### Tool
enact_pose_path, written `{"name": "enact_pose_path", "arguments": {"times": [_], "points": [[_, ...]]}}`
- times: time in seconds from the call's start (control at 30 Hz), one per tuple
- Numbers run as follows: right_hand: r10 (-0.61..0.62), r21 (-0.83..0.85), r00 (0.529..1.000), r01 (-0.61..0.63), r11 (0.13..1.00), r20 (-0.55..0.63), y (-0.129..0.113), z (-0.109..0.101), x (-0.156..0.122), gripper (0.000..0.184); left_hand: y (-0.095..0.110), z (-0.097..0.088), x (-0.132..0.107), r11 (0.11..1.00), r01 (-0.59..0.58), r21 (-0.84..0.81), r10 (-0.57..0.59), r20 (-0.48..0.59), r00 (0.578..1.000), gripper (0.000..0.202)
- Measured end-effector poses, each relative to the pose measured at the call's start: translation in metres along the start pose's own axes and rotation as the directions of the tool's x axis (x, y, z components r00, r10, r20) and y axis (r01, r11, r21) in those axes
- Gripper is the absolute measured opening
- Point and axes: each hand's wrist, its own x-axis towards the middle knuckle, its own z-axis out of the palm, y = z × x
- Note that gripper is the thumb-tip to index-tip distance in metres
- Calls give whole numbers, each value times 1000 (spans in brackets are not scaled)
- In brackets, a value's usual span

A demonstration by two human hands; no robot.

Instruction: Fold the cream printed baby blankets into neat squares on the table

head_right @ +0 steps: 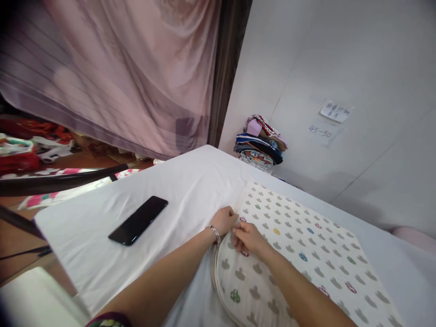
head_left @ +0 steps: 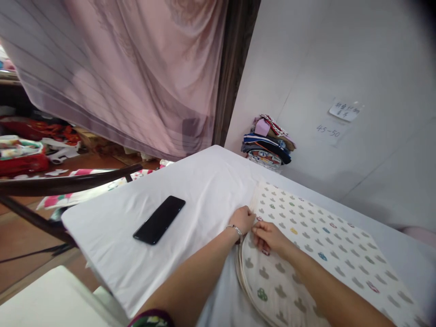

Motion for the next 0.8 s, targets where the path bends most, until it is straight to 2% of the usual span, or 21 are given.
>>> {"name": "enact_pose_path", "arguments": {"times": [0.1,0.17,0.23,0.3,0.43,0.63,0.7,0.8], "points": [[-134,-110,972,114,987,-195,-2,-28,21,16,0,0,0,1000,17,10,-17,-23,1000,19],[-233,-332,917,120,936,-324,-5,-47,42,16,2,-1,-1,999,38,15,-37,-20,999,23],[-327,-560,870,73,825,-368,-7,-63,66,21,4,-2,-2,998,54,24,-54,-11,998,29],[-362,-676,859,25,737,-363,-8,-74,88,28,6,-4,-4,997,56,44,-56,-3,998,31],[-319,-725,874,-53,687,-366,-3,-96,119,36,7,-5,-5,995,29,97,-31,20,999,25],[-300,-777,864,-152,611,-405,14,-120,128,38,5,-2,-4,990,7,138,-11,30,999,20],[-322,-791,851,-160,591,-414,9,-122,130,35,4,1,-4,989,4,148,-7,24,1000,19],[-346,-795,825,-188,577,-447,-10,-123,139,34,4,4,-5,985,-8,173,5,18,1000,21]]}}
